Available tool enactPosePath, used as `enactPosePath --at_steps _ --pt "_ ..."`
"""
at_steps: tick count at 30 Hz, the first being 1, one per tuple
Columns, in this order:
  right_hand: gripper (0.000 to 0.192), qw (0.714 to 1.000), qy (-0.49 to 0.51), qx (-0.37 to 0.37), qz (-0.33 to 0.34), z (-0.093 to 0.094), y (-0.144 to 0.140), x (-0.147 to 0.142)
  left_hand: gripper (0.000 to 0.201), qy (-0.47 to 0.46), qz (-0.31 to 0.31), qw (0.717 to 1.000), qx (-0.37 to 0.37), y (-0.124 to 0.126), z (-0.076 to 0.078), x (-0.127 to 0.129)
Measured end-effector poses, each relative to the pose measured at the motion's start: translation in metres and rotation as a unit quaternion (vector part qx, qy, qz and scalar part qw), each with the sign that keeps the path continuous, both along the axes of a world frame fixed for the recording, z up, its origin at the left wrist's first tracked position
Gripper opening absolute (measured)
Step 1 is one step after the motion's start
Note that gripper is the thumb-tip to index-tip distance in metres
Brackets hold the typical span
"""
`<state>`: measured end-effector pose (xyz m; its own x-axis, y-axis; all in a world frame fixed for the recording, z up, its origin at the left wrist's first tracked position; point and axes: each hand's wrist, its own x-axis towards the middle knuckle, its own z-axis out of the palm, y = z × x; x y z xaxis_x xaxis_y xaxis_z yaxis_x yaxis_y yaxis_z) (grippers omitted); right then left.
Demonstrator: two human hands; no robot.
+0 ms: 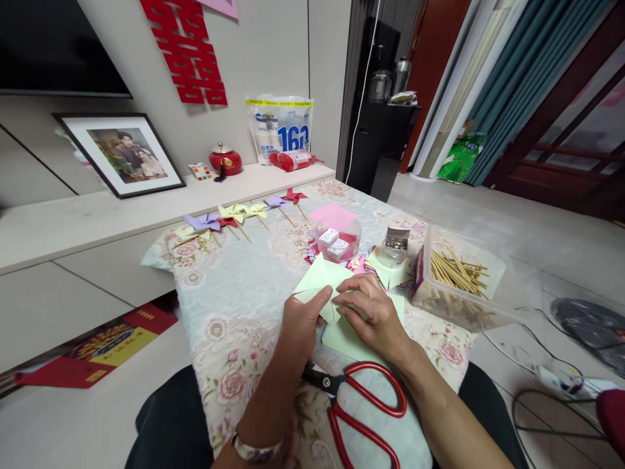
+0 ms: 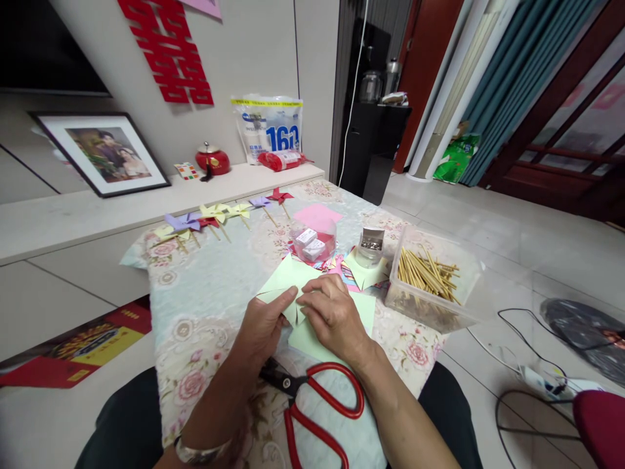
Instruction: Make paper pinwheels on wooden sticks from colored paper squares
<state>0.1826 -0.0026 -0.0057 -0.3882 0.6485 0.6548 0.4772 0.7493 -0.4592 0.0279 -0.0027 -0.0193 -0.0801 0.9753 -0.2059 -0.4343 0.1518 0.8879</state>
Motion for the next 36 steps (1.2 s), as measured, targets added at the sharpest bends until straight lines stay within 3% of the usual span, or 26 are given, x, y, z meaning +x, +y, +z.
enactPosePath --at_steps 19,27,36 --pt "0.031 0.998 -0.059 0.028 0.023 0.0 -0.002 -0.001 0.028 -0.004 0.05 0.998 -0.036 -0.001 0.004 0.008" --pt "0.015 0.997 -0.071 0.012 0.021 0.0 -0.001 0.0 0.034 -0.034 0.044 0.997 -0.052 -0.004 0.008 0.011" --pt "0.017 0.998 -0.062 -0.022 -0.002 -0.001 -0.003 -0.002 0.028 -0.067 0.03 0.997 -0.035 -0.004 0.012 0.011"
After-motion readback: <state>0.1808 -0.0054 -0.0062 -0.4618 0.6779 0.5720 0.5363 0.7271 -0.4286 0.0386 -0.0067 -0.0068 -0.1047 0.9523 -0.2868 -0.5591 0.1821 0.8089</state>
